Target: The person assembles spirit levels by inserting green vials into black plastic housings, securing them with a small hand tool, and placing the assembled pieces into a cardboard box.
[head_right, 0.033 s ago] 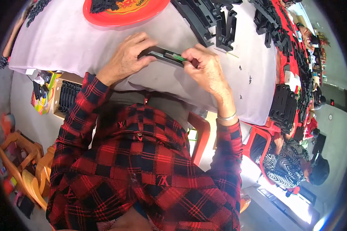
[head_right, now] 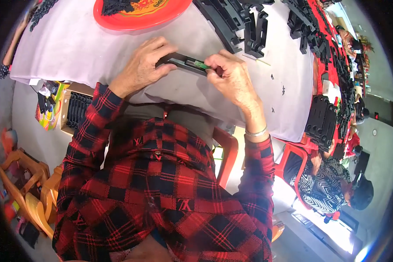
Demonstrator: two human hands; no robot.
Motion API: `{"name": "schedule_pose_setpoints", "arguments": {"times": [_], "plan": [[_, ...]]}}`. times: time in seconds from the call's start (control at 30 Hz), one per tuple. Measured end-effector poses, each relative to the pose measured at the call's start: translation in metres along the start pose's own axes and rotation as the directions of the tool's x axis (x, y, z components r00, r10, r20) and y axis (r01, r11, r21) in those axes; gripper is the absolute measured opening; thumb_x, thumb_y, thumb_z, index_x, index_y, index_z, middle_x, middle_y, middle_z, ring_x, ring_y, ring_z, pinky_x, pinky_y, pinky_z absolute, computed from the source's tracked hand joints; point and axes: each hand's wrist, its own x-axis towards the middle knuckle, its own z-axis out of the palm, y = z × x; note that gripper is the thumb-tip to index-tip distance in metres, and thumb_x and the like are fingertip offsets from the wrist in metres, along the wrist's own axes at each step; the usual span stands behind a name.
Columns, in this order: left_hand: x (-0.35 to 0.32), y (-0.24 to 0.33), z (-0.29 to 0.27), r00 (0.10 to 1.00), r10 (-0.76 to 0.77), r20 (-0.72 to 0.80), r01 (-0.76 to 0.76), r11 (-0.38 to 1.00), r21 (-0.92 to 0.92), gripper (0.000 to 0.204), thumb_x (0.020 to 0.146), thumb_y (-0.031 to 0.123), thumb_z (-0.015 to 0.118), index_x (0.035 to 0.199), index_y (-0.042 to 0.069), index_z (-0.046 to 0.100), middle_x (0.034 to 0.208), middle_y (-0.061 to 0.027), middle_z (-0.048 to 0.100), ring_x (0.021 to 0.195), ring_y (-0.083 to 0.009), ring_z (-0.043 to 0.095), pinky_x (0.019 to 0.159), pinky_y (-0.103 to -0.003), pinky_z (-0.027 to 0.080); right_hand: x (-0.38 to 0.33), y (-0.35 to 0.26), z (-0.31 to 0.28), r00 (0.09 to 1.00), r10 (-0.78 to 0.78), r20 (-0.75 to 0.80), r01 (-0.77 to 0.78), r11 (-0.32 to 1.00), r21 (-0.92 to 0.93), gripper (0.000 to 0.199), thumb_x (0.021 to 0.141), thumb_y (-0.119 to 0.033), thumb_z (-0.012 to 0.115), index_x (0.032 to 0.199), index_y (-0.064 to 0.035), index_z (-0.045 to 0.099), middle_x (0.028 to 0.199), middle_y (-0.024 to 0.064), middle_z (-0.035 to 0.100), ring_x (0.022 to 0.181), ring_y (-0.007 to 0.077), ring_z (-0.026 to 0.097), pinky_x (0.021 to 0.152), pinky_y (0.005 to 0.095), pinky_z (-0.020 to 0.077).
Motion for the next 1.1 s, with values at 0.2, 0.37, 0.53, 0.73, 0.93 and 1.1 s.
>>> {"name": "schedule_pose_setpoints", "arguments": {"times": [0.2,0.37,0.53,0.73,0.93,1.1], "plan": [[0.002,-0.001,-0.001,1.000,0.024,-0.008,-0.024,0.999,0.029,0.039,0.076,0.015,0.078,0.111,0.003,0.063,0.100,-0.0114,0.058,0.096,-0.0333,0.057,0.084,-0.042,0.047,0.007,-0.008,0.007,0.999,-0.033,-0.002,0.032,0.992,-0.118,0.013,0.078,0.006,0.064,0.090,-0.0012,0.064,0.075,0.0056,0.054,0.061,0.0146,0.054,0.057,0.0291,0.0447],[0.002,0.001,-0.002,1.000,0.022,-0.003,-0.022,0.999,0.034,0.037,0.076,0.015,0.077,0.109,0.003,0.064,0.101,-0.0108,0.058,0.097,-0.0327,0.057,0.085,-0.042,0.047,0.016,-0.014,0.001,0.995,0.014,0.102,0.006,0.980,-0.197,0.015,0.078,0.007,0.064,0.090,-0.0003,0.061,0.077,0.0074,0.056,0.063,0.0155,0.058,0.059,0.0293,0.0469],[0.002,0.001,-0.002,1.000,0.014,0.006,-0.014,1.000,0.024,0.037,0.076,0.015,0.077,0.109,0.003,0.064,0.102,-0.0103,0.059,0.097,-0.0323,0.057,0.085,-0.042,0.046,0.019,-0.012,0.006,0.996,-0.027,0.087,0.042,0.983,-0.181,0.017,0.078,0.008,0.066,0.092,-0.0010,0.061,0.076,0.0081,0.057,0.064,0.0166,0.059,0.060,0.0302,0.0486],[0.001,-0.001,-0.002,1.000,0.019,0.006,-0.019,0.999,0.029,0.038,0.076,0.014,0.077,0.109,0.003,0.063,0.102,-0.0103,0.059,0.097,-0.0323,0.057,0.085,-0.041,0.046,0.016,-0.015,0.010,0.999,0.000,0.048,0.010,0.981,-0.196,0.019,0.078,0.008,0.067,0.093,-0.0013,0.062,0.077,0.0082,0.059,0.064,0.0169,0.060,0.061,0.0301,0.0492],[0.003,0.002,-0.003,1.000,0.011,0.002,-0.011,1.000,0.016,0.040,0.076,0.015,0.077,0.110,0.002,0.062,0.099,-0.0113,0.058,0.095,-0.0327,0.056,0.084,-0.042,0.046,0.007,-0.014,0.021,0.991,0.073,-0.115,-0.089,0.985,-0.148,0.019,0.078,0.003,0.073,0.092,-0.0035,0.062,0.077,0.0094,0.063,0.066,0.0214,0.063,0.062,0.0342,0.0504],[0.005,0.006,-0.004,1.000,-0.012,0.014,0.012,1.000,-0.009,0.042,0.076,0.016,0.078,0.111,0.002,0.062,0.098,-0.0121,0.057,0.092,-0.0333,0.056,0.083,-0.042,0.046,-0.002,-0.015,0.037,0.935,0.217,-0.280,-0.220,0.975,0.023,0.018,0.077,-0.001,0.075,0.091,-0.0055,0.064,0.075,0.0118,0.067,0.065,0.0255,0.067,0.062,0.0366,0.0521]]}}
